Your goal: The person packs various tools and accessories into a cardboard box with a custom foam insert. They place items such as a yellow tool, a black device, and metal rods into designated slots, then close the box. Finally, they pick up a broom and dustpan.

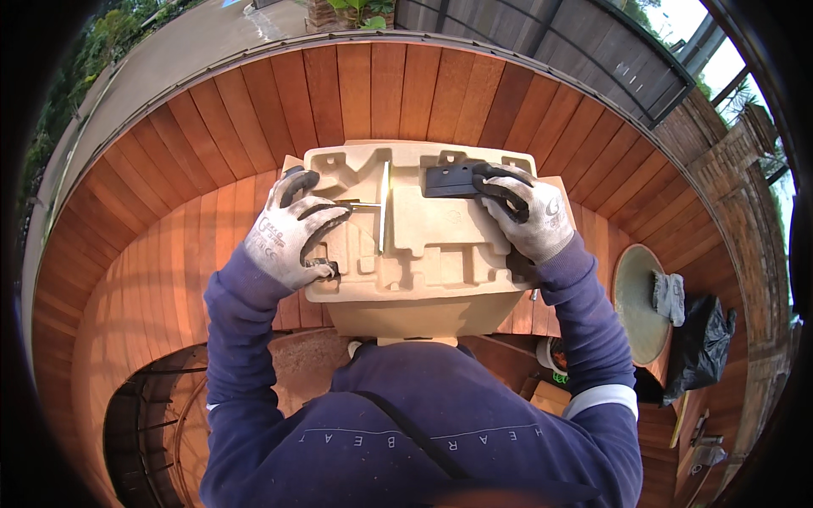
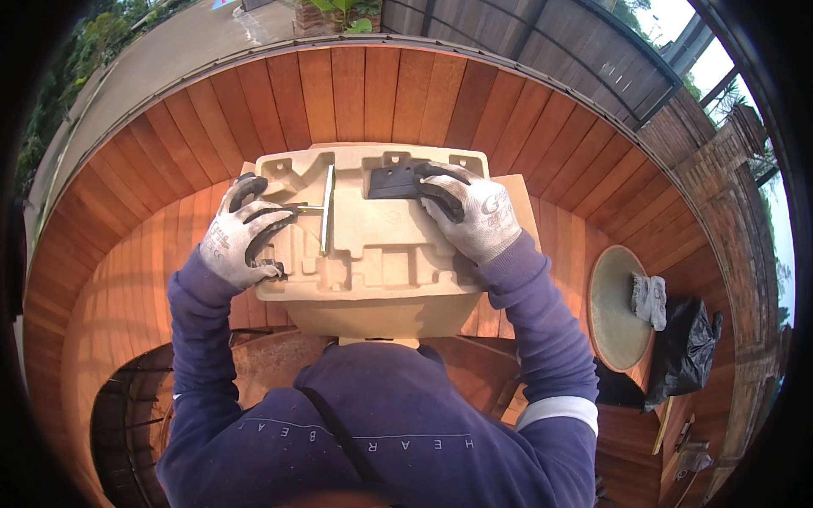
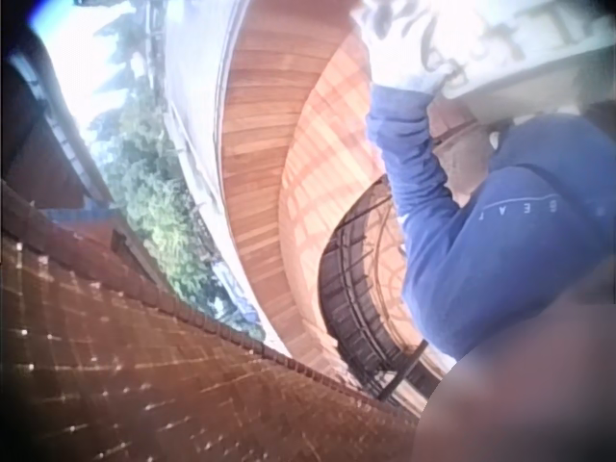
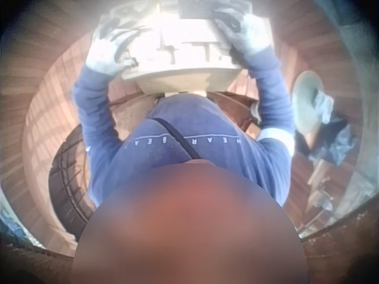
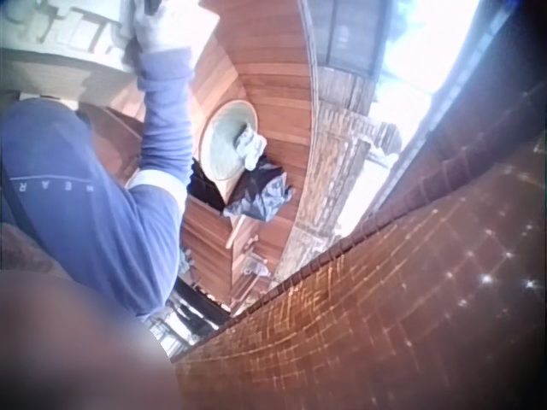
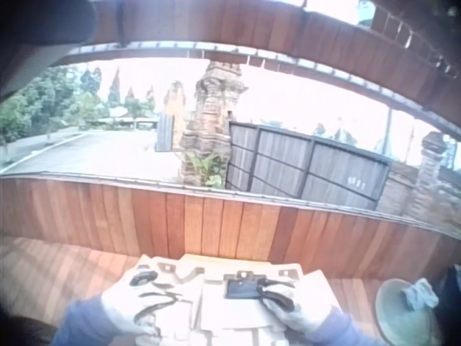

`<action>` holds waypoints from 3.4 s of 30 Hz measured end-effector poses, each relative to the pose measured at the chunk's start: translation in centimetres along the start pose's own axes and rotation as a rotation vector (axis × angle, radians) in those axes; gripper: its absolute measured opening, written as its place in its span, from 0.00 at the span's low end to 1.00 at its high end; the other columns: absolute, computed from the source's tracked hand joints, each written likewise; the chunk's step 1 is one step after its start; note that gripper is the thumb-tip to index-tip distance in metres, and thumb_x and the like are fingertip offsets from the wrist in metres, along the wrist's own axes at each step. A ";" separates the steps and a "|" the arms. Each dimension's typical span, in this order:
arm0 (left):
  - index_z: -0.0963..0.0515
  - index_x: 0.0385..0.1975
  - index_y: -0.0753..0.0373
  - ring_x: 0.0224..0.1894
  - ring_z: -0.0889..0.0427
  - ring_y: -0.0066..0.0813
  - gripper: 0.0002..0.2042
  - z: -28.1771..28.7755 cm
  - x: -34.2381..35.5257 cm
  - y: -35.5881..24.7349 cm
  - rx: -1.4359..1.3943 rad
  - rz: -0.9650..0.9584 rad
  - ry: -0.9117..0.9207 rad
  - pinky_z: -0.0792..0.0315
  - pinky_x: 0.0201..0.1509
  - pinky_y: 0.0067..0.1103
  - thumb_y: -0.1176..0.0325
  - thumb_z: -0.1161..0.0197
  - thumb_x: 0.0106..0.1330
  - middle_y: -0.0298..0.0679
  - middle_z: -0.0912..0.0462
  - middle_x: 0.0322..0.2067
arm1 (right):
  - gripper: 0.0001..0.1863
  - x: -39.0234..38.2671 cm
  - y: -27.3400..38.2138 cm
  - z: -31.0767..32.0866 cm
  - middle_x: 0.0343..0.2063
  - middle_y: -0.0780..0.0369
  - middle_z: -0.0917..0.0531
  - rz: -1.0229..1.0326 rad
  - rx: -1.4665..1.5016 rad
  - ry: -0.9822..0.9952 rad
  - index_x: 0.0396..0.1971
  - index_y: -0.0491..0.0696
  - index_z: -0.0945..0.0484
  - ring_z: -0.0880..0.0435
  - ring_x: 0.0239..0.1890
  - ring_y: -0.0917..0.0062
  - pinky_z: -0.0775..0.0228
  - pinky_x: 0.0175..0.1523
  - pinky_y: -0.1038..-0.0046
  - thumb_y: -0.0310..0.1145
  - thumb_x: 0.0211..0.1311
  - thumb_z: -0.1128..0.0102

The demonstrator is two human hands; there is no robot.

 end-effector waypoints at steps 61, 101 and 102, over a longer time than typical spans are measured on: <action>0.19 0.57 0.56 0.70 0.36 0.56 0.35 3.4 -1.7 0.7 0.160 0.160 -0.231 0.41 0.76 0.48 0.63 0.21 0.41 0.42 0.19 0.56 | 0.25 -3.4 2.9 9.3 0.33 0.56 0.12 0.034 0.016 0.478 0.48 0.43 0.17 0.12 0.36 0.61 0.21 0.47 0.65 0.23 0.43 0.34; 0.18 0.57 0.57 0.73 0.40 0.57 0.36 0.0 1.4 -3.3 -0.003 -0.071 0.153 0.46 0.80 0.46 0.61 0.21 0.40 0.53 0.24 0.61 | 0.31 0.7 -2.5 0.5 0.50 0.51 0.20 -0.132 0.084 0.481 0.53 0.44 0.23 0.26 0.58 0.54 0.38 0.68 0.55 0.42 0.49 0.26; 0.18 0.57 0.57 0.73 0.40 0.58 0.36 0.0 1.3 -3.3 0.002 -0.067 0.148 0.46 0.80 0.46 0.61 0.21 0.40 0.53 0.23 0.61 | 0.29 1.1 -1.7 1.0 0.48 0.52 0.19 -0.098 -0.008 0.473 0.51 0.44 0.22 0.25 0.56 0.54 0.36 0.66 0.56 0.40 0.49 0.27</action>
Point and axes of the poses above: each hand's wrist, its own x-axis towards the middle knuckle, its own z-axis out of the back of the hand, y = z × x, the point moved 4 cm from there along x, towards the middle knuckle
